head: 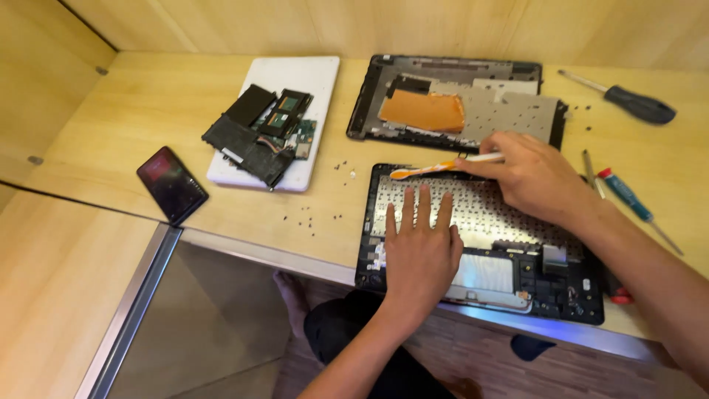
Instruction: Disassembling a laptop and cleaning its components using a screwdriver and a brush.
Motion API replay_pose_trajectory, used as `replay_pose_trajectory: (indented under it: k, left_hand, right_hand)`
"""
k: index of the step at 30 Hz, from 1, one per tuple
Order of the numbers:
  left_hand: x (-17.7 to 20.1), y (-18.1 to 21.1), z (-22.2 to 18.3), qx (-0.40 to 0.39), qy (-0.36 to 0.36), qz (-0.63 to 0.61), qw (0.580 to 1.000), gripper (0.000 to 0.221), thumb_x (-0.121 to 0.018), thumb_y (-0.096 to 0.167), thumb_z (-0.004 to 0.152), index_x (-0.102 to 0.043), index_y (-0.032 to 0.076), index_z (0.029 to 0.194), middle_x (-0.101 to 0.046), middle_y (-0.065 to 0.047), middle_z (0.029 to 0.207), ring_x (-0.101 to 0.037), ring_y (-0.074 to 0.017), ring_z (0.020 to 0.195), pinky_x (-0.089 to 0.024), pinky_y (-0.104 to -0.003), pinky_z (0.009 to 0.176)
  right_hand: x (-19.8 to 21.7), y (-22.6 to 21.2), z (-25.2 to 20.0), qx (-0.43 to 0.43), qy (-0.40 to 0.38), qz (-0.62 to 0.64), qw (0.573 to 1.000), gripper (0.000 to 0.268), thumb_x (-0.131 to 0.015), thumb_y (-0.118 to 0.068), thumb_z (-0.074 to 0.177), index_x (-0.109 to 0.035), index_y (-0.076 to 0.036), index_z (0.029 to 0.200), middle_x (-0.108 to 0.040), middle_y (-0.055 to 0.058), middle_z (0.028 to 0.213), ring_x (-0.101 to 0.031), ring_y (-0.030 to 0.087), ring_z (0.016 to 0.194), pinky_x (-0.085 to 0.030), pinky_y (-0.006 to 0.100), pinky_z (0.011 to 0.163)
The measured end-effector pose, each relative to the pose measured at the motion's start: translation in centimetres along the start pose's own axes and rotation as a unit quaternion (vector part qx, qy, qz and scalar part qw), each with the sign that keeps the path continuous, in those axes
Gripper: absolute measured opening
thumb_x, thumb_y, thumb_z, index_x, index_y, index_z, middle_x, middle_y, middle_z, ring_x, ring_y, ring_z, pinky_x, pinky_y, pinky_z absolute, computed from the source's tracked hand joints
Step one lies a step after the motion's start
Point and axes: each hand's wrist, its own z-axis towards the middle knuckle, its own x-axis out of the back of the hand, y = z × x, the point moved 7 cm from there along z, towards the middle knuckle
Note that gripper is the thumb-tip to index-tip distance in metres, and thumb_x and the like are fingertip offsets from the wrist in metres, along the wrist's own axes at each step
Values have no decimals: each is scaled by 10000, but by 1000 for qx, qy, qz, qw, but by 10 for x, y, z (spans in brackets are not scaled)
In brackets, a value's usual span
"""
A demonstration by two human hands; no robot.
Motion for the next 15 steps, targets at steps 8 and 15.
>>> replay_pose_trajectory:
  k: [8,15]
  left_hand:
    - [-1,-2,-1,5,2,-6,1000,442,-621,211,914,-689,27,1310,-648,-325,1298,-558,-500,1323,-384,-684,1058]
    - [2,0,1,7,5,-13,1000,452,-640,241,913,-695,15,1301,-654,-335,1282,-567,-509,1311,-381,-687,1063]
  right_hand:
    - [2,-5,-2,-39,-41,54,997,407,-616,11,918,-767,-230,1208,-704,61,1043,-706,230,1038,-559,328,900]
    - [8,-7,-3,-47,-46,66,996,391,-635,20,899,-774,-205,1188,-698,65,1026,-711,250,1045,-565,360,929]
